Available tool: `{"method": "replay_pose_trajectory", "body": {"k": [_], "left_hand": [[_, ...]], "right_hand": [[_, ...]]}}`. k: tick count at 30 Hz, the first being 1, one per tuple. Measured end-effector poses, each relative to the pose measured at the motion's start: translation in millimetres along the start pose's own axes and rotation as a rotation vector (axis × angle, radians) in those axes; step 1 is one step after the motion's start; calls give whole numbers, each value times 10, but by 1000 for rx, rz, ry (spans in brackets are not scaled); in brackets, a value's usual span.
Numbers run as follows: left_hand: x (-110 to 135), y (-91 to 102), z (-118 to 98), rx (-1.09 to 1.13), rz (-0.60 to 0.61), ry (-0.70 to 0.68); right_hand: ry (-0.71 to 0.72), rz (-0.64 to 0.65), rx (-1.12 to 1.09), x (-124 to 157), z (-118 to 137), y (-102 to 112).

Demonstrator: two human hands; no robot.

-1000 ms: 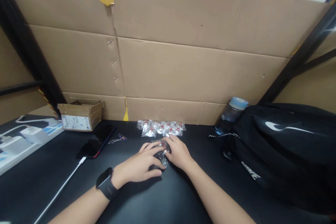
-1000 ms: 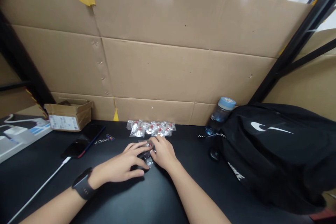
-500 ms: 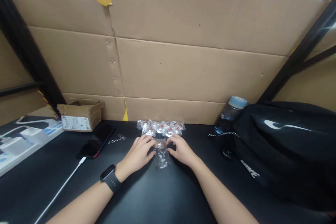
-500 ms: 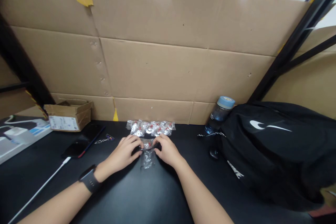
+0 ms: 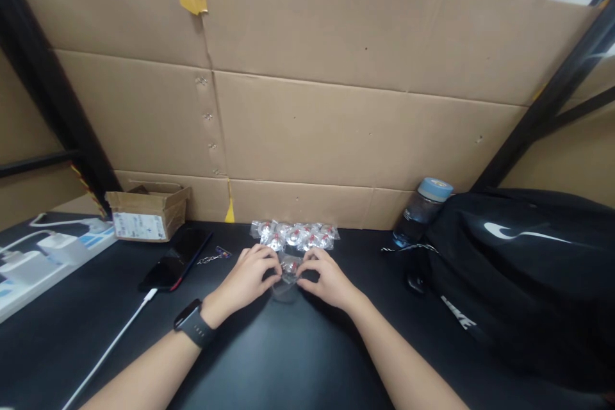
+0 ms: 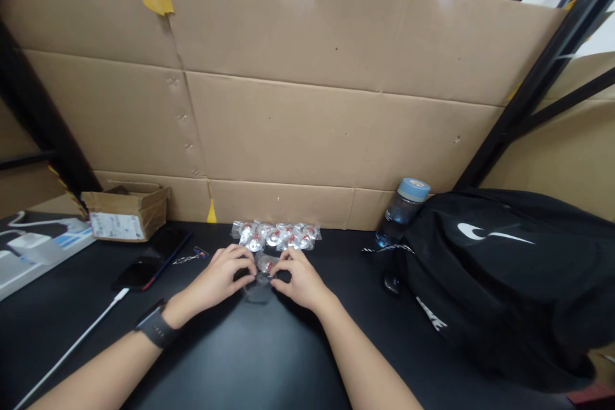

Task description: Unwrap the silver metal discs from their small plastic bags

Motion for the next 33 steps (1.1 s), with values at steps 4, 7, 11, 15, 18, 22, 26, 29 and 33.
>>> {"method": "replay_pose_trajectory", "body": {"k": [4, 7, 11, 15, 18, 22, 26, 29, 33], "left_hand": [[-17, 44, 33, 11, -15, 22], [-36, 66, 70, 8, -17, 41], [-60, 66, 162, 44, -35, 104], [-46, 7, 203, 95, -78, 160], [-10, 79, 123, 60, -212, 156], [19, 85, -205, 41, -161, -29], [60, 29, -367, -14, -43, -123], [84, -43, -384, -58, 6, -158], [79, -83, -340, -79, 5, -143]], "right_hand": [[-8, -42, 16, -8, -27, 57], [-40, -59, -8, -13, -78, 69], [-108, -94, -19, -10, -155, 69], [-201, -145, 31, 14, -228, 65], [-296, -173, 58, 49, -308, 48], [-322, -190, 81, 58, -339, 21], [-292, -206, 117, 38, -331, 2], [-340, -210, 172, 50, -390, 8], [-305, -218, 197, 36, -354, 70]]}}
Point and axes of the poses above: each hand's wrist, its own x-axis away from the middle knuckle, its own y-axis out of the back of the hand, z = x × y, the point moved 10 cm from there along -x, towards the middle knuckle, and after that the axes turned 10 degrees about y, right-handed, at the moved point
